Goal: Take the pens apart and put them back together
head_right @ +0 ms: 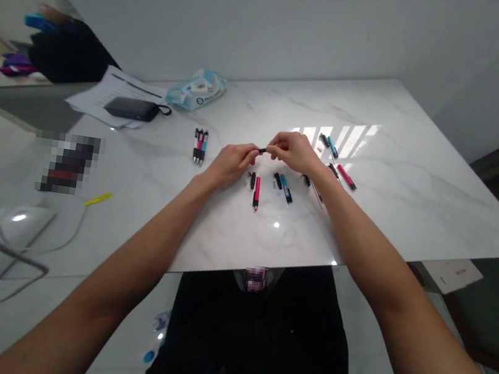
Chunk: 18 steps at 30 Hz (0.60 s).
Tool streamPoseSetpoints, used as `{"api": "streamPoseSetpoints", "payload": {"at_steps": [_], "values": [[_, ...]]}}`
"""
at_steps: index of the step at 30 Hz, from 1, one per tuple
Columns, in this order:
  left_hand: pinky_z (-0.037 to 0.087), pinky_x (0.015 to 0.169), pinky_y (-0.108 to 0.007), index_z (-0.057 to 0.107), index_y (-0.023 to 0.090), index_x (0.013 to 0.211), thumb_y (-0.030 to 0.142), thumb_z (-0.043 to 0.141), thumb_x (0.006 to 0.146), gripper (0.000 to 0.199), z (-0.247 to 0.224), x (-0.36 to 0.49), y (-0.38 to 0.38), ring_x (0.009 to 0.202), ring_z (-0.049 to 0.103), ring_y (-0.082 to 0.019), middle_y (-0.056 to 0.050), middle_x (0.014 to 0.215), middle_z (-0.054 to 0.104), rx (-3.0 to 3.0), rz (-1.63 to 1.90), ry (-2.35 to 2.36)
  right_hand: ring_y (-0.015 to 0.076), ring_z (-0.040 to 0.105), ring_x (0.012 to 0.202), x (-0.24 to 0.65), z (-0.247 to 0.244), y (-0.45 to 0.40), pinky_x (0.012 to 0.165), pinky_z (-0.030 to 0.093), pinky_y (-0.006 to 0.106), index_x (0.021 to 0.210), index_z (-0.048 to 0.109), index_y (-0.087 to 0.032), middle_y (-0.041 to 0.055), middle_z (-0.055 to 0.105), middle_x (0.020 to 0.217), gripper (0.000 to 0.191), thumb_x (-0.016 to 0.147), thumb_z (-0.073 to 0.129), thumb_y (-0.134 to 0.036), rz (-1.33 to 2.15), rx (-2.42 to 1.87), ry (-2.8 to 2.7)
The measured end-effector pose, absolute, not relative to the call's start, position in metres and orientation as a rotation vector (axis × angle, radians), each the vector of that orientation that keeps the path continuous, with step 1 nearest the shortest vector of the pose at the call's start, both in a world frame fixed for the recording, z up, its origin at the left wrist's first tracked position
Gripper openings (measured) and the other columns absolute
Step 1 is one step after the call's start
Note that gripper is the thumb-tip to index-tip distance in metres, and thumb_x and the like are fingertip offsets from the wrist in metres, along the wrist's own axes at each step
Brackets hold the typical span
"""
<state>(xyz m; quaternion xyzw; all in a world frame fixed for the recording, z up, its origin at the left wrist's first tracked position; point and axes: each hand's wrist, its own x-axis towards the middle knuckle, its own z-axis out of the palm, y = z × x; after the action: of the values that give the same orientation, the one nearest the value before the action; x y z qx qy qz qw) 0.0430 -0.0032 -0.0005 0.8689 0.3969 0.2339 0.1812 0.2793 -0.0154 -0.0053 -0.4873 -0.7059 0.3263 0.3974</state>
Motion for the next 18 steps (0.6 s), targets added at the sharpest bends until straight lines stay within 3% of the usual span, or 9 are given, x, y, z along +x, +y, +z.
{"api": "streamPoseSetpoints", "payload": {"at_steps": [3,7,12,16,18], "values": [[0.045,0.076,-0.032,0.079,0.020,0.100,0.035,0.049,0.112,0.035,-0.001,0.043,-0.003,0.076,0.064,-0.020,-0.007,0.085,0.076,2.450,0.662,1.107,0.0175,0.067,0.065,0.279,-0.004,-0.017,0.072,0.052,0.036,0.081,0.078,-0.021,0.0039,0.075,0.069,0.038,0.102,0.073,-0.052,0.789,-1.287,-1.805],[0.044,0.075,-0.032,0.079,0.020,0.100,0.038,0.056,0.110,0.031,-0.002,0.044,-0.002,0.076,0.064,-0.021,-0.007,0.087,0.077,2.460,0.643,1.122,0.0175,0.069,0.073,0.277,0.000,-0.020,0.074,0.050,0.034,0.097,0.080,-0.021,0.0032,0.079,0.080,0.024,0.093,0.084,-0.044,0.817,-1.231,-1.799],[0.043,0.078,-0.034,0.078,0.019,0.100,0.036,0.047,0.113,0.038,-0.002,0.044,-0.002,0.079,0.065,-0.022,-0.008,0.089,0.077,2.493,0.615,1.121,0.0162,0.064,0.068,0.276,0.004,-0.022,0.072,0.046,0.034,0.080,0.077,-0.018,0.0044,0.075,0.071,0.037,0.102,0.071,-0.048,0.721,-1.367,-1.886],[0.043,0.075,-0.034,0.076,0.020,0.099,0.041,0.052,0.112,0.035,-0.003,0.044,-0.002,0.077,0.063,-0.021,-0.007,0.088,0.077,2.500,0.621,1.138,0.0174,0.067,0.073,0.277,0.006,-0.023,0.072,0.047,0.033,0.098,0.081,-0.018,0.0051,0.079,0.080,0.027,0.097,0.077,-0.045,0.703,-1.292,-1.883],[0.043,0.073,-0.034,0.076,0.020,0.096,0.044,0.056,0.110,0.035,-0.003,0.043,-0.002,0.075,0.062,-0.021,-0.007,0.087,0.076,2.509,0.610,1.144,0.0183,0.069,0.075,0.277,0.007,-0.023,0.073,0.048,0.034,0.098,0.081,-0.018,0.0059,0.080,0.083,0.028,0.093,0.081,-0.045,0.708,-1.266,-1.887]]}}
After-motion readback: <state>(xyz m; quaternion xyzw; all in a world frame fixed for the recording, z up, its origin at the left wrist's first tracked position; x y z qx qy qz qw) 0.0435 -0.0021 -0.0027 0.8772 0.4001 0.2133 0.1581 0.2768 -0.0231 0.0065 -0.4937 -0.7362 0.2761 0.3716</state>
